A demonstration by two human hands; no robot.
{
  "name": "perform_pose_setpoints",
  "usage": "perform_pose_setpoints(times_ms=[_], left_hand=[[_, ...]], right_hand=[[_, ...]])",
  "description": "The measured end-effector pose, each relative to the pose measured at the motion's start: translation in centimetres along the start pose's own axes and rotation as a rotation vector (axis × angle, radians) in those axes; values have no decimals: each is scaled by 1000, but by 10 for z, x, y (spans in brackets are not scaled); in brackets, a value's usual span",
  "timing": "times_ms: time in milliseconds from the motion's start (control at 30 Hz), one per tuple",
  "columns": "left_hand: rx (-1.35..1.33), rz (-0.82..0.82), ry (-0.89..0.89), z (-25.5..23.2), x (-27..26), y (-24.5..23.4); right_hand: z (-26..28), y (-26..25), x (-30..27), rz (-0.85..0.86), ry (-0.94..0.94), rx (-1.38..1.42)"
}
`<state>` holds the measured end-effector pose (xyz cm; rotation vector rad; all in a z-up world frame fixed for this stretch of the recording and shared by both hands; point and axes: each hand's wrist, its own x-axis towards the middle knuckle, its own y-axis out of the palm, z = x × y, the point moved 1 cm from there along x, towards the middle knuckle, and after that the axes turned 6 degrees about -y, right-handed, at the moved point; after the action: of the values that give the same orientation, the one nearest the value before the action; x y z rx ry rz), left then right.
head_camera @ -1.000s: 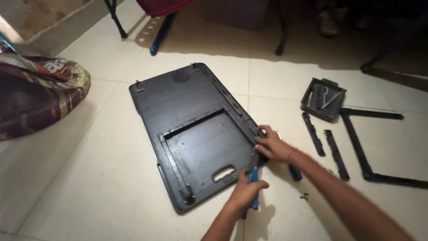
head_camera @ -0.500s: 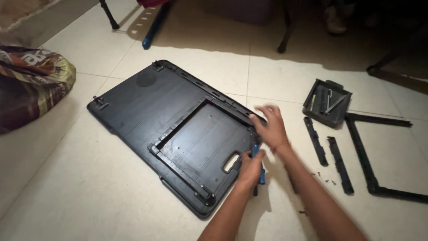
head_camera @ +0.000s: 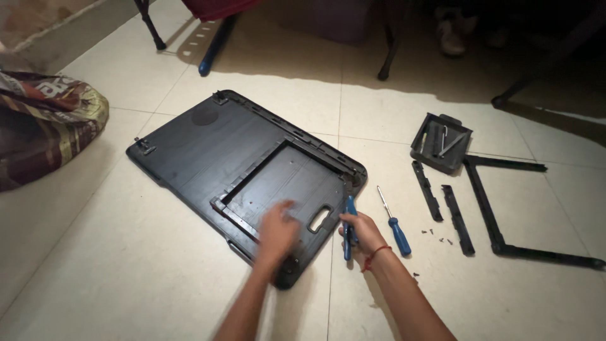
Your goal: The person disassembles a black plastic folding stool by removing screws and detaching metal frame components. They use a screwdriver to loosen screws and pliers to remove fasteners, placing parts on the floor.
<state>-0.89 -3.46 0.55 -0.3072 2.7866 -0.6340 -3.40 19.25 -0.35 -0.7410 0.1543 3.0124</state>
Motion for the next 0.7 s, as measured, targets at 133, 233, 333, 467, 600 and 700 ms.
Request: perform_pose_setpoints(times_ms=[133, 233, 333, 467, 600, 700], left_hand=[[624, -25, 631, 7, 25, -102], [806, 239, 543, 14, 23, -127], [790, 192, 676, 19, 10, -130], [675, 78, 713, 24, 0, -118], [663, 28, 771, 27, -18, -109], [654, 1, 772, 30, -41, -101]], right_hand=[[1, 14, -7, -107, -10, 151], [5, 27, -8, -225, 18, 149], [2, 31, -4, -264, -17, 124], [-7, 33, 6, -358, -193, -283], [-9, 41, -4, -482, -265, -690], [1, 36, -26, -441, -106, -812]])
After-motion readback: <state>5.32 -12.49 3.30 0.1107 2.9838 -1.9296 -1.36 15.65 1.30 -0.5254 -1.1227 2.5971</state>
